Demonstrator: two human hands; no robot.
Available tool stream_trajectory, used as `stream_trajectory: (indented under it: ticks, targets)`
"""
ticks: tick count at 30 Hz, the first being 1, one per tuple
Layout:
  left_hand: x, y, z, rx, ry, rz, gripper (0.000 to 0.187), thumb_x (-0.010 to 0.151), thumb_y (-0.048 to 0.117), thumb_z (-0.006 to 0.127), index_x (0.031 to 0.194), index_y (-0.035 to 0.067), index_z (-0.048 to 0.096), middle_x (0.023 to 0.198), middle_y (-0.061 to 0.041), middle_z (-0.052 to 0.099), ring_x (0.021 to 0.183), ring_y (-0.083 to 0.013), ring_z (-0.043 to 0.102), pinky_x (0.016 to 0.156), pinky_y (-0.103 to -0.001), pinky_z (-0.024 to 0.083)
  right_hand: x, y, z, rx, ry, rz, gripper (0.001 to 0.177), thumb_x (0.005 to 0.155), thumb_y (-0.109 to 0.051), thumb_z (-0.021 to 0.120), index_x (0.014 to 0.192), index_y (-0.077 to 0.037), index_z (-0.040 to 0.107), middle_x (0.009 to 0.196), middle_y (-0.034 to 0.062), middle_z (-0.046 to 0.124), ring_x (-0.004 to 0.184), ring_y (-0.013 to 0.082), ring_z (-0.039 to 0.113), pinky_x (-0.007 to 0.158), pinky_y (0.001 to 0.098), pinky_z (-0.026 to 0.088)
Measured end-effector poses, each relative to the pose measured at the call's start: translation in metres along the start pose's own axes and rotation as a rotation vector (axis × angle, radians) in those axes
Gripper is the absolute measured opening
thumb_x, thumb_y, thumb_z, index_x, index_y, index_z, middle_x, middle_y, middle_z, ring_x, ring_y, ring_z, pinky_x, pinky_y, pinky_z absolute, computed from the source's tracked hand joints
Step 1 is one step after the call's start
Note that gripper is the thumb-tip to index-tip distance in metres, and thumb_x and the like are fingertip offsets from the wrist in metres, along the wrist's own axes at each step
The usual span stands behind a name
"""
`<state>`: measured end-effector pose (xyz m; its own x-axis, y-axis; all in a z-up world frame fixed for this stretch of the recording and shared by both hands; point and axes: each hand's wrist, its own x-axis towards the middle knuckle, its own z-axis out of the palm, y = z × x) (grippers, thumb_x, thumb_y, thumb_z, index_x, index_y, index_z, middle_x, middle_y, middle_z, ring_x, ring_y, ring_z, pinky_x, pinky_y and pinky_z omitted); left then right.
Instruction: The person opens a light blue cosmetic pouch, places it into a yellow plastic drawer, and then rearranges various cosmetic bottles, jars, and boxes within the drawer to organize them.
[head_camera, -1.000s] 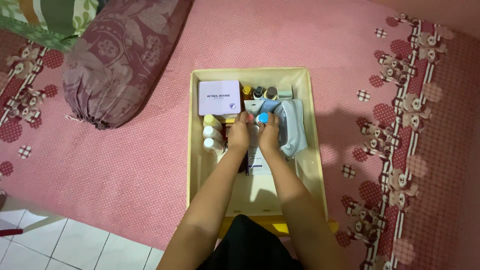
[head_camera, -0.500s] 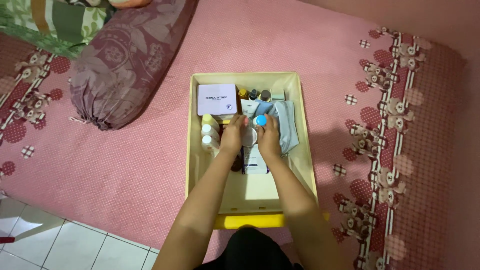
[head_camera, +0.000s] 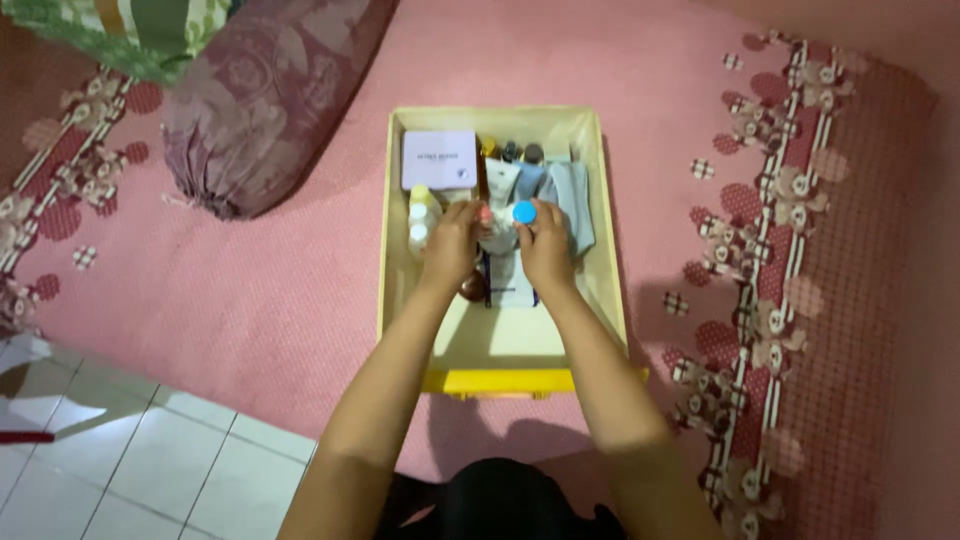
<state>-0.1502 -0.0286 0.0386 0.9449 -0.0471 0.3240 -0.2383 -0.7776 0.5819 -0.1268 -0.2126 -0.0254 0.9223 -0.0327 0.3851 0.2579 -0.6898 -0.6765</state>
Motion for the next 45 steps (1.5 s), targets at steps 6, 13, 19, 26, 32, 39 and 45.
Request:
stream_trajectory:
  ticks: [6,13,19,26,32,39,45]
  targets:
    - [-0.031,0.038,-0.051,0.029,-0.114,-0.062,0.030,0.096,0.008,0.065,0.126,0.012,0.069,0.118,-0.013,0.069,0.111,-0.0365,0.069,0.094,-0.044,0.056,-0.030,-0.026,-0.013,0.094,-0.083,0.004,0.048,0.088,-0.018,0.080,0.130,-0.003,0.063,0.123,0.0161,0.061,0.112,0.0404,0.066,0.093,0.0468,0.055]
    - [-0.069,-0.001,-0.028,0.126,-0.173,-0.176,0.028,0.094,0.014,0.070,0.122,0.016,0.071,0.114,-0.011,0.071,0.108,-0.0340,0.071,0.090,-0.043,0.058,-0.065,-0.029,-0.008,0.123,-0.210,0.044,0.049,0.084,-0.018,0.084,0.126,-0.003,0.065,0.116,0.0125,0.062,0.092,0.0327,0.073,0.076,0.0384,0.061]
    - [-0.093,-0.002,-0.049,0.073,-0.262,-0.298,0.027,0.096,0.009,0.063,0.122,0.012,0.069,0.105,-0.020,0.074,0.104,-0.0440,0.070,0.086,-0.056,0.057,-0.082,-0.033,0.008,0.196,-0.343,0.082,0.046,0.079,-0.011,0.082,0.119,0.005,0.066,0.106,0.0183,0.062,0.080,0.0347,0.074,0.068,0.0404,0.062]
    - [-0.110,-0.058,-0.003,0.077,-0.284,-0.391,0.015,0.095,0.013,0.065,0.106,0.018,0.074,0.090,-0.010,0.076,0.094,-0.0378,0.074,0.079,-0.050,0.059,-0.091,-0.021,0.031,0.099,-0.504,0.072,0.040,0.073,-0.018,0.082,0.108,-0.002,0.070,0.098,0.0153,0.065,0.086,0.0403,0.074,0.075,0.0459,0.061]
    - [-0.107,-0.049,-0.010,0.079,-0.411,-0.537,0.022,0.096,0.009,0.061,0.114,0.015,0.073,0.099,-0.016,0.076,0.103,-0.0407,0.073,0.086,-0.052,0.059,-0.079,-0.038,0.026,0.059,-0.615,0.088,0.039,0.074,-0.013,0.078,0.108,0.004,0.068,0.103,0.0235,0.063,0.099,0.0494,0.070,0.085,0.0519,0.059]
    - [-0.103,-0.057,-0.005,0.085,-0.460,-0.588,0.021,0.095,0.005,0.061,0.110,0.009,0.075,0.102,-0.020,0.075,0.105,-0.0415,0.072,0.087,-0.053,0.060,-0.075,-0.057,0.029,0.059,-0.664,0.120,0.038,0.073,-0.014,0.080,0.105,0.003,0.069,0.104,0.0273,0.064,0.104,0.0519,0.068,0.090,0.0525,0.058]
    - [-0.103,-0.048,-0.016,0.103,-0.491,-0.541,0.017,0.093,0.003,0.061,0.104,0.005,0.074,0.101,-0.021,0.075,0.104,-0.0412,0.073,0.087,-0.051,0.061,-0.083,-0.042,0.047,0.055,-0.694,0.144,0.037,0.075,-0.017,0.078,0.107,0.000,0.070,0.107,0.0245,0.063,0.106,0.0502,0.067,0.090,0.0526,0.058]
